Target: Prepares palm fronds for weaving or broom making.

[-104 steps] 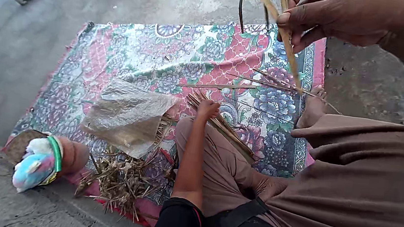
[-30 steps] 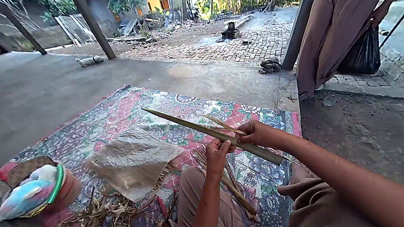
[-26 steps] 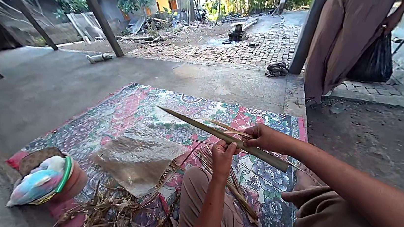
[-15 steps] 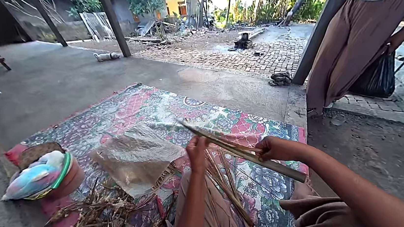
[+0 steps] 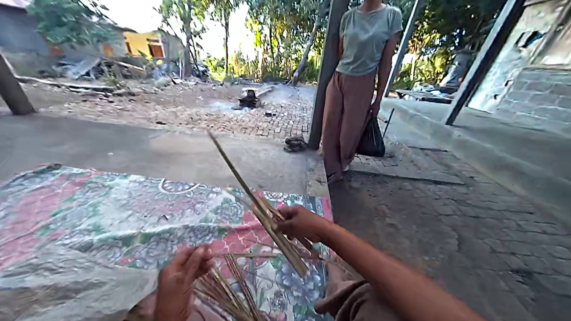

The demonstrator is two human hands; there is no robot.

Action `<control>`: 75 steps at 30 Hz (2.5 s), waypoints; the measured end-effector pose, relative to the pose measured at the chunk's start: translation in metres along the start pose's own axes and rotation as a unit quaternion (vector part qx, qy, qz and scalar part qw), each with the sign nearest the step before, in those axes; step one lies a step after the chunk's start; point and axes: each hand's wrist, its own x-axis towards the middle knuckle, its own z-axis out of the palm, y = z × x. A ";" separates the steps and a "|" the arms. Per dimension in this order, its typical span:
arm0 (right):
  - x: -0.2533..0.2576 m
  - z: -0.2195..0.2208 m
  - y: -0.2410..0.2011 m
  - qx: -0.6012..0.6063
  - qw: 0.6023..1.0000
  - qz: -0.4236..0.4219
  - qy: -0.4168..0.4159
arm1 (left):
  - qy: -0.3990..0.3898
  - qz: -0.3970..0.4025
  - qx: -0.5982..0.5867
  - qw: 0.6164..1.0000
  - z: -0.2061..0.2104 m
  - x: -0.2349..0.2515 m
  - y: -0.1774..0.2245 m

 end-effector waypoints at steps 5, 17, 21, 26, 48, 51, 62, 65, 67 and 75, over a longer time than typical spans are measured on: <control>-0.029 0.020 -0.036 0.066 0.998 0.005 -0.011 | -0.112 -0.032 0.015 0.993 0.064 -0.017 0.049; -0.022 0.027 -0.031 -0.075 0.993 -0.020 -0.087 | -0.030 -0.015 -0.113 0.993 0.083 -0.023 0.031; -0.030 0.027 -0.058 -0.199 0.974 -0.042 -0.096 | 0.002 -0.020 -0.098 0.995 0.075 -0.024 0.037; -0.031 0.031 -0.063 -0.216 0.968 -0.077 -0.103 | 0.004 -0.001 -0.094 0.996 0.068 -0.028 0.044; -0.025 0.028 -0.061 0.029 0.995 -0.022 -0.092 | -0.120 -0.036 -0.087 0.988 0.077 -0.041 0.037; -0.023 0.030 -0.058 0.059 0.995 -0.022 -0.082 | -0.116 -0.044 -0.095 0.988 0.076 -0.040 0.031; -0.017 0.031 -0.050 0.091 0.994 -0.040 -0.053 | -0.094 -0.042 -0.111 0.989 0.079 -0.038 0.026; -0.017 0.031 -0.050 0.093 0.993 -0.044 -0.050 | -0.093 -0.038 -0.113 0.989 0.079 -0.038 0.025; -0.017 0.032 -0.051 0.088 0.994 -0.043 -0.047 | -0.094 -0.035 -0.111 0.989 0.077 -0.037 0.024; -0.015 0.044 -0.048 -0.166 0.969 -0.178 0.027 | -0.133 -0.041 0.071 0.988 0.087 -0.031 -0.012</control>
